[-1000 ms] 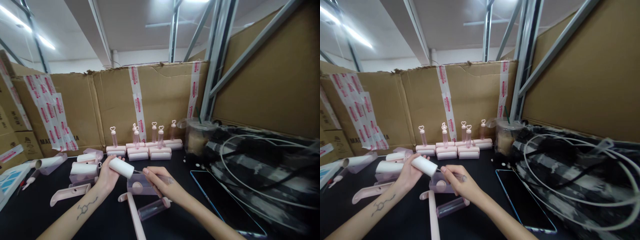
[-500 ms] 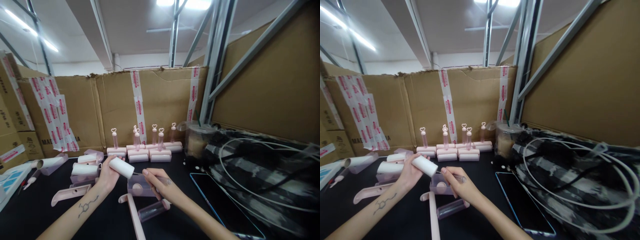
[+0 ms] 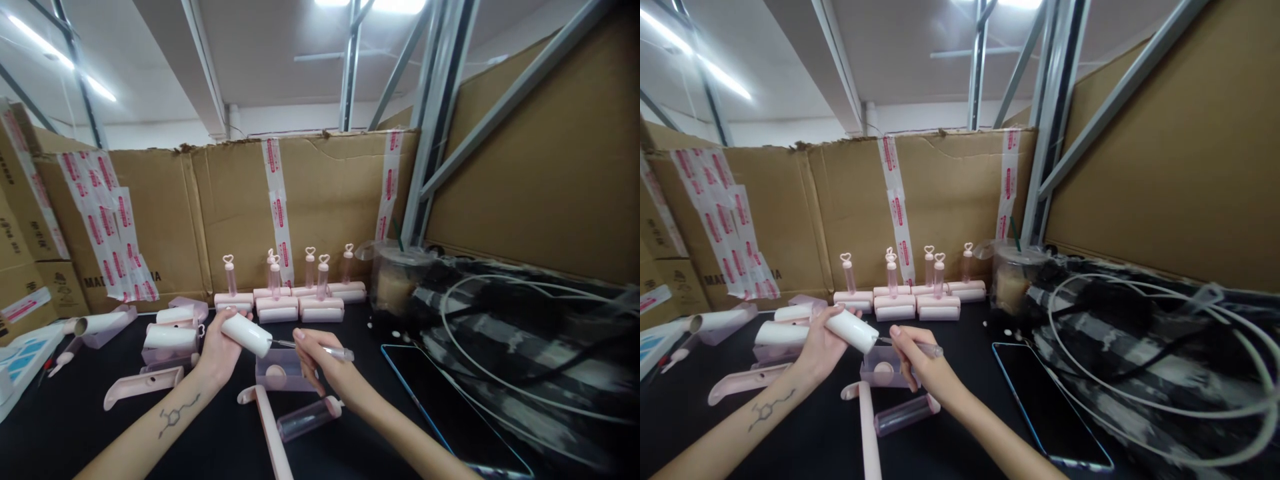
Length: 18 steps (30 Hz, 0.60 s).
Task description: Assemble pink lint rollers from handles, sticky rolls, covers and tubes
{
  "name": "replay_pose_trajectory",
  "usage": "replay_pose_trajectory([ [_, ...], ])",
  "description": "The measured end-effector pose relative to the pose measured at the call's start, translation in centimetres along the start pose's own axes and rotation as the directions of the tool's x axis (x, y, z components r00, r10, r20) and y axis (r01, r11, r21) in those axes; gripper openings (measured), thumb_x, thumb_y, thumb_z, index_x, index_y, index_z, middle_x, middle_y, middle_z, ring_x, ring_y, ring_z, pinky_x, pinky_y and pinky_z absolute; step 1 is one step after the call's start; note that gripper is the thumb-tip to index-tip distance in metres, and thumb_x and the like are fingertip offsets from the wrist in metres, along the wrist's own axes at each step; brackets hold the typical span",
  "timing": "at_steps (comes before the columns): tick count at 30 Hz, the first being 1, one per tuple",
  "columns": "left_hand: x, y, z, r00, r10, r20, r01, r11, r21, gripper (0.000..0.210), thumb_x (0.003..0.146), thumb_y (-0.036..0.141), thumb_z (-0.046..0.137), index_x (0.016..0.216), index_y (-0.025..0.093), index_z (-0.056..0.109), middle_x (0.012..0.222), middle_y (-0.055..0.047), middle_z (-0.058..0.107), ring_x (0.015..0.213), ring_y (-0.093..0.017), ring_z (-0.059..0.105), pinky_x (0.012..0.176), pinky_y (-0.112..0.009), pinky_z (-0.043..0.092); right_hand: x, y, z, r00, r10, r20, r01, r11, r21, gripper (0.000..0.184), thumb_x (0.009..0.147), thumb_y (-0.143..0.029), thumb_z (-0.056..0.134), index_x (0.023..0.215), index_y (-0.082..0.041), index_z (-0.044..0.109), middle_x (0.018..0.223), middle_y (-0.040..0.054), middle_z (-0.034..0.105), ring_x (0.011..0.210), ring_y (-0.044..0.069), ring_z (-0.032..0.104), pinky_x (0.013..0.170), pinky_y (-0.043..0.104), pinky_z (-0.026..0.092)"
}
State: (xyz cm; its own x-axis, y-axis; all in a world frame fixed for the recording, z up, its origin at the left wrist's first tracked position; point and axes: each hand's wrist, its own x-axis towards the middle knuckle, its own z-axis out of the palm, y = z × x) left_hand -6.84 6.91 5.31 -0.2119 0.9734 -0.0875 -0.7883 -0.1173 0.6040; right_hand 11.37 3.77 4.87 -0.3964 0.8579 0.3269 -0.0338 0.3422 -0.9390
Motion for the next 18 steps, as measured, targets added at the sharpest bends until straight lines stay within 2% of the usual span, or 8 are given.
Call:
replay_pose_trajectory([
  [13, 0.33, 0.11, -0.15, 1.0, 0.029, -0.009, -0.029, 0.999, -0.029, 0.012, 0.071, 0.006, 0.052, 0.067, 0.016, 0.052, 0.065, 0.0, 0.06, 0.068, -0.014, 0.063, 0.075, -0.03, 0.053, -0.07, -0.13, 0.05, 1.0, 0.002, -0.018, -0.002, 1.0, 0.0, 0.044, 0.085, -0.049, 0.042, 0.053, -0.02, 0.035, 0.036, -0.0101, 0.031, 0.027, 0.006, 0.033, 0.038, 0.022, 0.024],
  [18, 0.74, -0.22, -0.64, 0.999, 0.006, -0.037, -0.006, 1.0, -0.011, 0.011, 0.072, 0.006, 0.05, 0.068, 0.017, 0.051, 0.063, 0.0, 0.059, 0.063, -0.013, 0.062, 0.068, -0.026, 0.053, -0.03, 0.63, 0.54, 1.0, 0.025, -0.009, -0.025, 0.999, -0.039, 0.044, 0.086, -0.049, 0.041, 0.054, -0.02, 0.035, 0.035, -0.0101, 0.029, 0.027, 0.005, 0.03, 0.034, 0.021, 0.02],
])
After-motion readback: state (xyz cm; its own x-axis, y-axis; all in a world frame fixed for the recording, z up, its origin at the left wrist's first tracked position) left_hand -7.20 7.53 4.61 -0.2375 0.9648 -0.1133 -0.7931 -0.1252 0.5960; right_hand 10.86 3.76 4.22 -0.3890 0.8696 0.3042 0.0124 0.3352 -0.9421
